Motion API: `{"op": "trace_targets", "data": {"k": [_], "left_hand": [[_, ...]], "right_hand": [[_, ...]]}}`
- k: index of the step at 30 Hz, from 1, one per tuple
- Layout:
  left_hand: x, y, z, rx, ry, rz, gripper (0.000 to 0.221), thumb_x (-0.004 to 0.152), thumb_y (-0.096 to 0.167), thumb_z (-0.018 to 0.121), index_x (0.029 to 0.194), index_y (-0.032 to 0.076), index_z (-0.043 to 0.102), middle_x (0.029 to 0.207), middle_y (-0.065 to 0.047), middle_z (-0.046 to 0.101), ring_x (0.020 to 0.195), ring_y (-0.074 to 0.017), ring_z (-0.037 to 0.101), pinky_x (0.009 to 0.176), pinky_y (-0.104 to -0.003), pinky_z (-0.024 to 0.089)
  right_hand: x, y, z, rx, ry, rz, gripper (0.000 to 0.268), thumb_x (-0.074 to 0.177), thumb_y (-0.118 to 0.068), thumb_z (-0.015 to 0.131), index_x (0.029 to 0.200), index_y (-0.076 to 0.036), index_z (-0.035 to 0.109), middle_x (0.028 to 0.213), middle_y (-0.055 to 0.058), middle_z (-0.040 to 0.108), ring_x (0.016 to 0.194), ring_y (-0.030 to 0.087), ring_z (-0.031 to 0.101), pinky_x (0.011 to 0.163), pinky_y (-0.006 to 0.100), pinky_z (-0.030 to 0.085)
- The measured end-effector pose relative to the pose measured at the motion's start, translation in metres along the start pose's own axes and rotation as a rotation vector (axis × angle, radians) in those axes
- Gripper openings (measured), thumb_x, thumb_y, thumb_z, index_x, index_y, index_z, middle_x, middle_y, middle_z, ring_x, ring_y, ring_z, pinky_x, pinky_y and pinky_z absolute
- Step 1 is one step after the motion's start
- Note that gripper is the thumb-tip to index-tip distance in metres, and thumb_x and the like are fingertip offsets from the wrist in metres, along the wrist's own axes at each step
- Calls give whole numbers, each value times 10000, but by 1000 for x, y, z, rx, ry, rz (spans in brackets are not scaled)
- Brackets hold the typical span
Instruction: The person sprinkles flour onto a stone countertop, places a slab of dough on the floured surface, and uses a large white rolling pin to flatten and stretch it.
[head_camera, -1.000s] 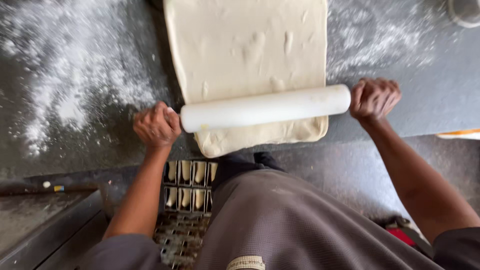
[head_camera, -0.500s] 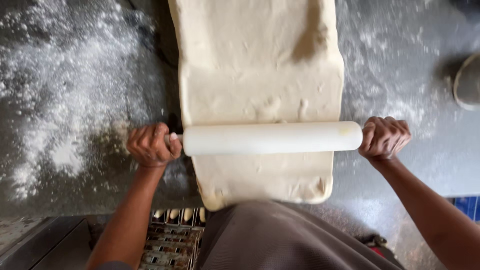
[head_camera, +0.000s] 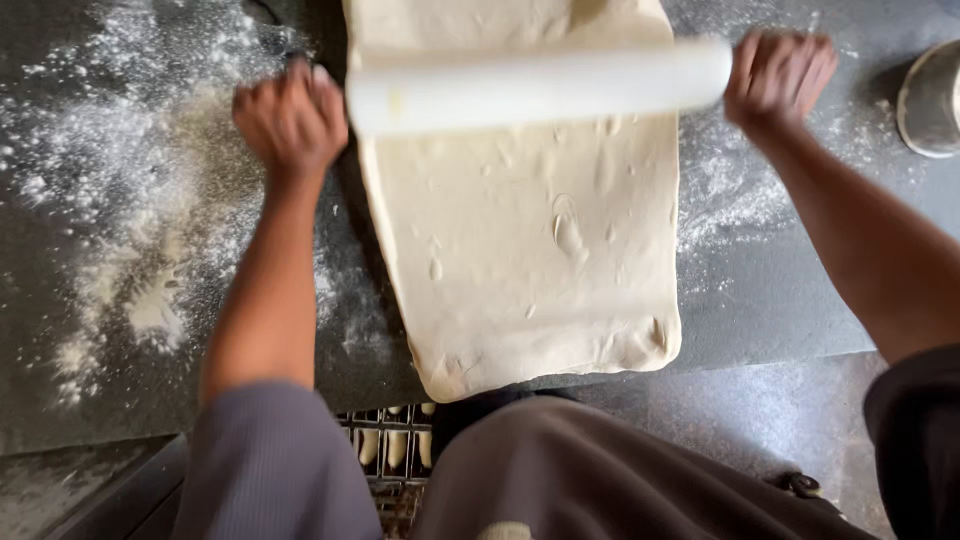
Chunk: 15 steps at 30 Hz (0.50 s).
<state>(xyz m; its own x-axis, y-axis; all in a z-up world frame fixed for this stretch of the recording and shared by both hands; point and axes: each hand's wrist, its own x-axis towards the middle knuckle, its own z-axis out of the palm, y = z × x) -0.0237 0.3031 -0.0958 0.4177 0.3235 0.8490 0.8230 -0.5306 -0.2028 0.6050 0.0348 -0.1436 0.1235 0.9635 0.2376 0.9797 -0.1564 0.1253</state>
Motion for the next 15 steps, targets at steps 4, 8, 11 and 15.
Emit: {"op": "trace_targets", "data": {"k": [4, 8, 11, 15], "left_hand": [[-14, 55, -180, -222, -527, -284, 363, 990, 333, 515, 1012, 47, 737, 648, -106, 588, 549, -236, 491, 559, -414, 413], [-63, 94, -313, -314, -784, -412, 431, 904, 364, 472, 658, 80, 683, 464, -68, 534, 364, -215, 429, 427, -429, 353], [-90, 96, -315, -334, -844, -431, 432, 908, 365, 490, 628, 97, 679, 506, -66, 610, 365, -208, 499, 423, -402, 384], [-93, 97, -316, -328, -715, -420, 407, 1012, 334, 486, 809, 64, 712, 677, -97, 687, 538, -221, 630, 544, -374, 450]], "right_hand": [[-91, -34, -93, 146, 205, -195, 347, 1179, -252, 475, 917, -76, 619, 864, 92, 634, 785, 244, 579, 892, 411, 472], [-195, -74, -184, 278, 129, -269, 320, 1160, -156, 511, 911, -27, 665, 863, 90, 708, 743, 207, 633, 798, 341, 512], [-189, -78, -189, 135, -443, 106, 501, 1008, -284, 488, 541, -127, 574, 494, 32, 545, 345, 194, 420, 465, 394, 444], [-183, -78, -188, 186, -379, 74, 448, 1002, -241, 498, 609, -89, 654, 490, 102, 563, 369, 237, 451, 597, 409, 483]]}}
